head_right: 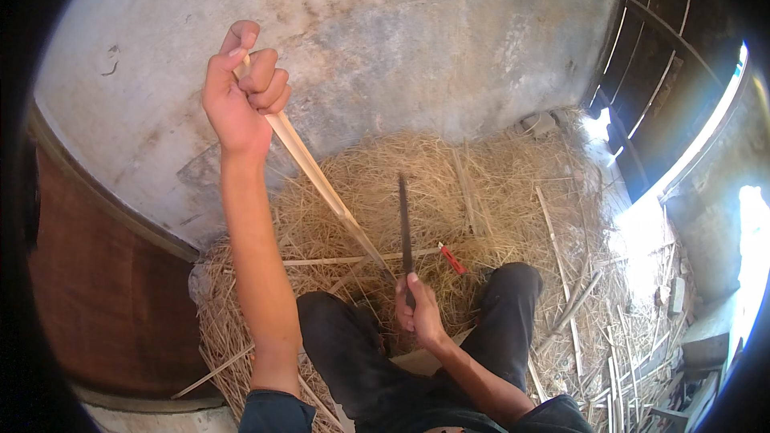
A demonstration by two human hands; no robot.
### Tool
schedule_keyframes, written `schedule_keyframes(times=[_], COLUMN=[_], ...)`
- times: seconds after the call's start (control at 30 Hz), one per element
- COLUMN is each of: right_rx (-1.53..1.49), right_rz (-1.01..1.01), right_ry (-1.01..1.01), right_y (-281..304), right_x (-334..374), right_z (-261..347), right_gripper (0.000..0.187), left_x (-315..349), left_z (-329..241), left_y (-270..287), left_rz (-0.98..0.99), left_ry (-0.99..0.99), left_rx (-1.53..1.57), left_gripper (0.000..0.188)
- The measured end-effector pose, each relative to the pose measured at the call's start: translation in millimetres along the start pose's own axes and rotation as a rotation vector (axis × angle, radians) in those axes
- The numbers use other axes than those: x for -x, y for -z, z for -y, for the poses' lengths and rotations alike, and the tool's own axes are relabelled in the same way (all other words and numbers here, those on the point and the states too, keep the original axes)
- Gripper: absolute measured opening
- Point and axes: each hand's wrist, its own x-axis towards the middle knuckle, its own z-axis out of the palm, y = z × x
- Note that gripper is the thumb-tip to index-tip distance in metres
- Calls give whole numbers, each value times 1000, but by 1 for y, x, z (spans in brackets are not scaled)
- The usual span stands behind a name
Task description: The person sits on a straw-covered floor and uses a red utility knife to shave and smooth a long, thin wooden stick. They hold the stick with their left hand and scrape the blade along its length to remove splinters and shape the surface. Later, they switch to a larger black knife to continue refining the wood.
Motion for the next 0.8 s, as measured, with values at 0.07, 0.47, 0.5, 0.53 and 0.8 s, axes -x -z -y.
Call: schedule_keyframes(times=[0.07, 0.47, 0.5, 0.53, 0.8], right_rx=[89, -173, -186, -199, -170], right_rz=[-47, -2, 29, 60, 198], right_ry=[314, -376, -273, -170, 372], right_y=[-27, 15, 5, -7, -60], right_x=[9, -11, -2, 7, 6], right_z=[24, -39, -26, -10, 40], right_gripper=[40, 38, 39, 40, 48], left_x=[-1, -7, -7, -7, -11], left_z=[1, 15, 14, 14, 23], left_y=[-7, -33, -34, -34, -50], left_rz=[-101, -260, -276, -292, -284], left_ry=[-12, -53, -59, -65, -44], left_rx=[-81, -257, -262, -267, -263], left_gripper=[11, 14, 14, 14, 15])
